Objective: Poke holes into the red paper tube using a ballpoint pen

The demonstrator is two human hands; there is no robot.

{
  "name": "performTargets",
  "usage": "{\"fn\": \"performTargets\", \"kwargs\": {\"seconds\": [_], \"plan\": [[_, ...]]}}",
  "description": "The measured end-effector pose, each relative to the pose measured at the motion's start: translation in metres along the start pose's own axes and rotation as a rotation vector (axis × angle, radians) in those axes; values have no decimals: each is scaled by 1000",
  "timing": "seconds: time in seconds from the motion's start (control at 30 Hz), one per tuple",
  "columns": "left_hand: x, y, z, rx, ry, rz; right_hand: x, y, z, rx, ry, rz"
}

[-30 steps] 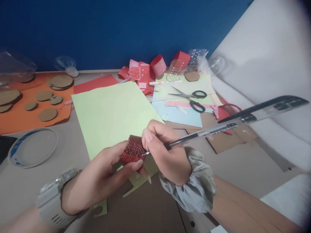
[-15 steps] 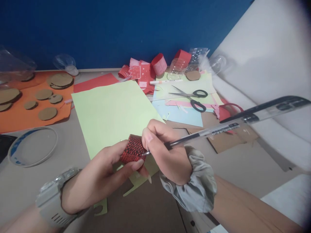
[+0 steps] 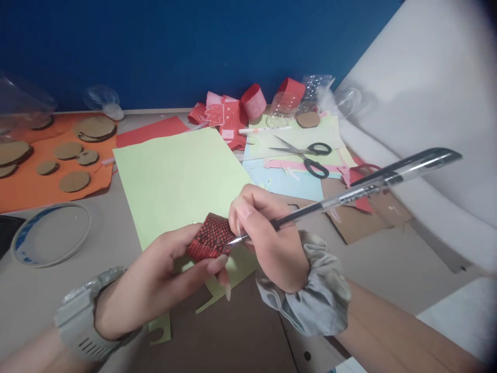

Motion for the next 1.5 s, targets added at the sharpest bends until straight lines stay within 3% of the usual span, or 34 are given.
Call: {"fn": "performTargets", "kwargs": {"seconds": [0.13,0.5,0.73,0.93,1.5], "plan": [[-3,1,8,-80,43,-33,3,1,-1,20,-38,30],[-2,2,5,-23,-43,-64,3,3,11,-11,166,33],[-4,1,3,-19,-120,-61,-2,5,13,-52,185,-26],[-5,0,5,-23,-161,-50,8,4,10,-24,135,34],[-1,0,-1,51,-181,-9,11,2,8,-24,132,59]]}}
Point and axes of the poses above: each hand's wrist, its own y-axis away from the middle knuckle, its own x-axis out of the palm, z = x × y, the point moved 10 cm from there along -y, towards the middle knuckle, and after that the axes turned 6 degrees about -y, right-handed, at the moved point
